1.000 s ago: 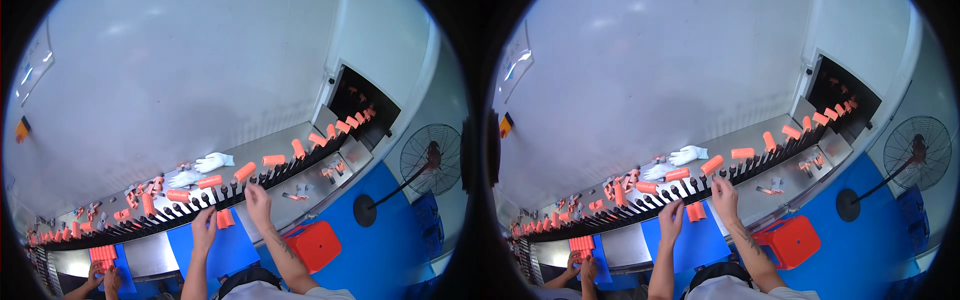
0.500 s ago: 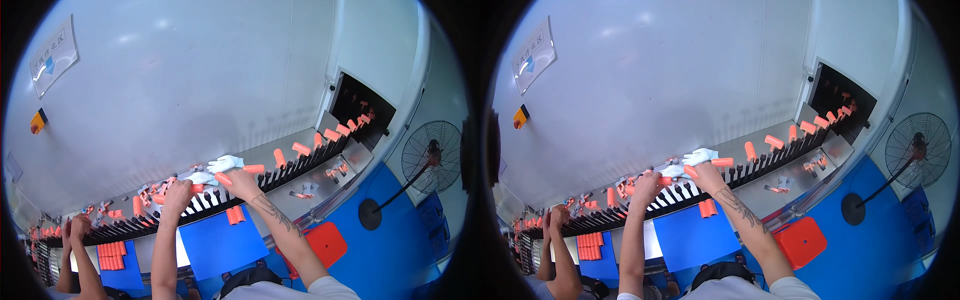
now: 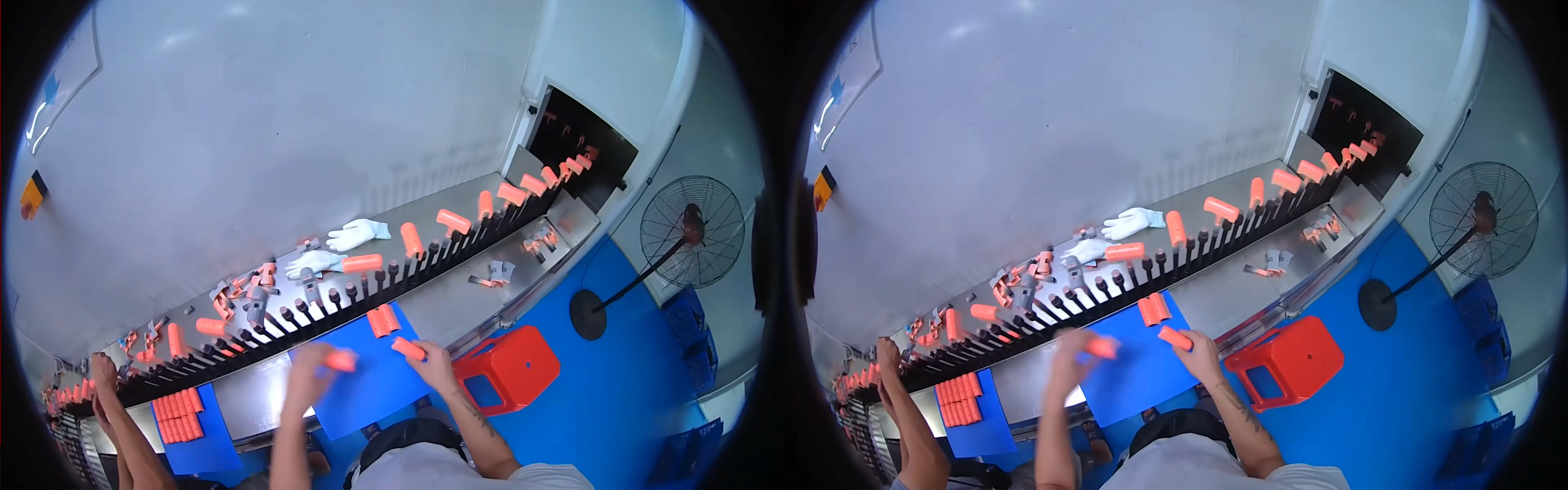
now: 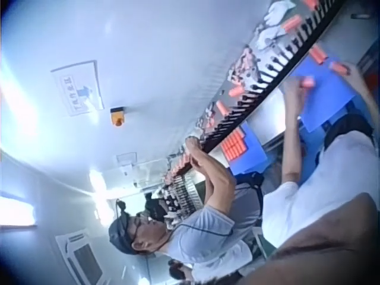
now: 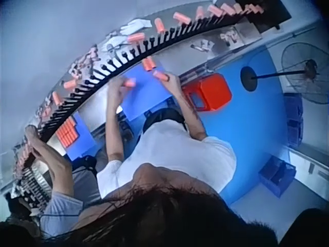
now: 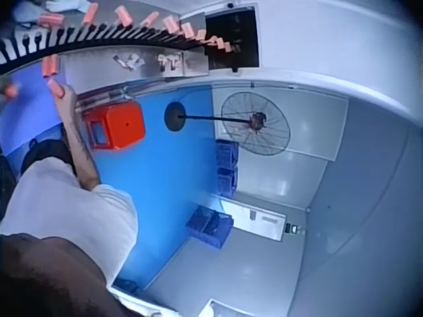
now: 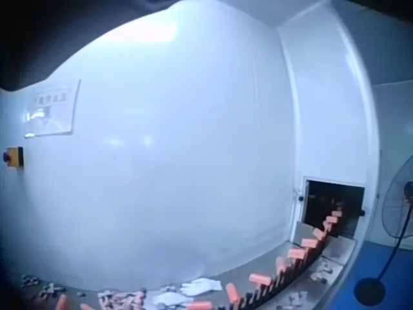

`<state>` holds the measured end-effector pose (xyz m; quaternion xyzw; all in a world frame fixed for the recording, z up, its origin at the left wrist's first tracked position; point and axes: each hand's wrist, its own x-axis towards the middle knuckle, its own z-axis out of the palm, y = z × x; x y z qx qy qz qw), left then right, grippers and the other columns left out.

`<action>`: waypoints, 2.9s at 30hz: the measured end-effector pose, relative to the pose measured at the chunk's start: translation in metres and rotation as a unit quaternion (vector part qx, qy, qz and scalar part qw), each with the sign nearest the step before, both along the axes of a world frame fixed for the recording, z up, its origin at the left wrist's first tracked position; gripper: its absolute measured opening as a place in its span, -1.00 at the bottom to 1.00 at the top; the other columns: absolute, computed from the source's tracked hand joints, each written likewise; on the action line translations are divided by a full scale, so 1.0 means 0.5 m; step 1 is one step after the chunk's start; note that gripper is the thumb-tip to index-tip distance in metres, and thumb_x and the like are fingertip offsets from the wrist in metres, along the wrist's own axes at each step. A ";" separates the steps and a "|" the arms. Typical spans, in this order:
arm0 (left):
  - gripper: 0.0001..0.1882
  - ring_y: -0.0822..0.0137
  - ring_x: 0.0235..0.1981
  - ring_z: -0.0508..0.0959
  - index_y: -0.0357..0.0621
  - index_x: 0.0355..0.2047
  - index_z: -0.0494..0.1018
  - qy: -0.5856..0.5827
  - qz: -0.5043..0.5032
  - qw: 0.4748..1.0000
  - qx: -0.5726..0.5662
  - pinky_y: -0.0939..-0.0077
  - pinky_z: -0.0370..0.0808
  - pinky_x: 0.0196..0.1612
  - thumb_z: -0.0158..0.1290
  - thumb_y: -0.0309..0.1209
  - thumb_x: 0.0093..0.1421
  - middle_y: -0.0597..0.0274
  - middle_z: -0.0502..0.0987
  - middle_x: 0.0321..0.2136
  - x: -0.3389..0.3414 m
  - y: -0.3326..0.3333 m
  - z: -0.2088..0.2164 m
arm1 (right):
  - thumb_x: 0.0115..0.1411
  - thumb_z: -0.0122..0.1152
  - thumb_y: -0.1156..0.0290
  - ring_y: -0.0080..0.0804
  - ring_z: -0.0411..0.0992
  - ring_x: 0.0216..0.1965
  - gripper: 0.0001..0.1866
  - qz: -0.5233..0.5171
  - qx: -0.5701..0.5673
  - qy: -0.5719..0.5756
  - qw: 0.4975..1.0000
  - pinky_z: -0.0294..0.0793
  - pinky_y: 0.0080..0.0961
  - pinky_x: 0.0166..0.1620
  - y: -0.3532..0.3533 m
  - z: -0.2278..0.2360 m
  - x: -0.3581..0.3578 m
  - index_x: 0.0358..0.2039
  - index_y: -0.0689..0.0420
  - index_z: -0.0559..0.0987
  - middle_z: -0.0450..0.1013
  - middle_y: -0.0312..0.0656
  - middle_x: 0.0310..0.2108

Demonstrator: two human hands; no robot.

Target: Collect orange plastic parts from a conveyor belt and arrange them onto a blue tray.

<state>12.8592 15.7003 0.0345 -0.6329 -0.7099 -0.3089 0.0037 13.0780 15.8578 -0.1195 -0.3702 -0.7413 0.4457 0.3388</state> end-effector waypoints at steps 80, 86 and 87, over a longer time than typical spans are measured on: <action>-0.58 0.16 -0.23 0.58 -0.33 0.05 0.45 -0.158 0.225 0.962 0.003 0.37 0.55 -0.15 0.16 -0.49 0.18 -0.06 0.49 0.04 0.792 1.032 -0.529 | 0.09 0.16 0.40 -0.29 0.44 -0.04 -0.68 0.091 0.380 -0.116 0.913 0.31 -0.23 0.02 0.973 -0.252 0.573 -0.12 0.14 0.61 0.50 -0.18 -0.01; -0.63 -0.02 -0.12 0.57 -0.32 0.03 0.45 -0.157 0.208 0.964 -0.043 0.22 0.50 0.00 0.09 -0.50 0.21 -0.10 0.51 0.01 0.824 1.163 -0.548 | 0.09 0.21 0.36 -0.23 0.43 -0.03 -0.71 0.063 0.350 -0.114 0.928 0.32 -0.21 0.04 1.083 -0.273 0.596 -0.15 0.12 0.62 0.50 -0.16 -0.05; -0.63 -0.02 -0.12 0.57 -0.32 0.03 0.45 -0.156 0.206 0.965 -0.043 0.22 0.50 0.00 0.09 -0.50 0.21 -0.10 0.51 0.01 0.833 1.177 -0.554 | 0.10 0.22 0.35 -0.19 0.43 -0.01 -0.71 0.049 0.352 -0.086 0.931 0.32 -0.19 0.06 1.097 -0.271 0.606 -0.15 0.12 0.62 0.50 -0.14 -0.05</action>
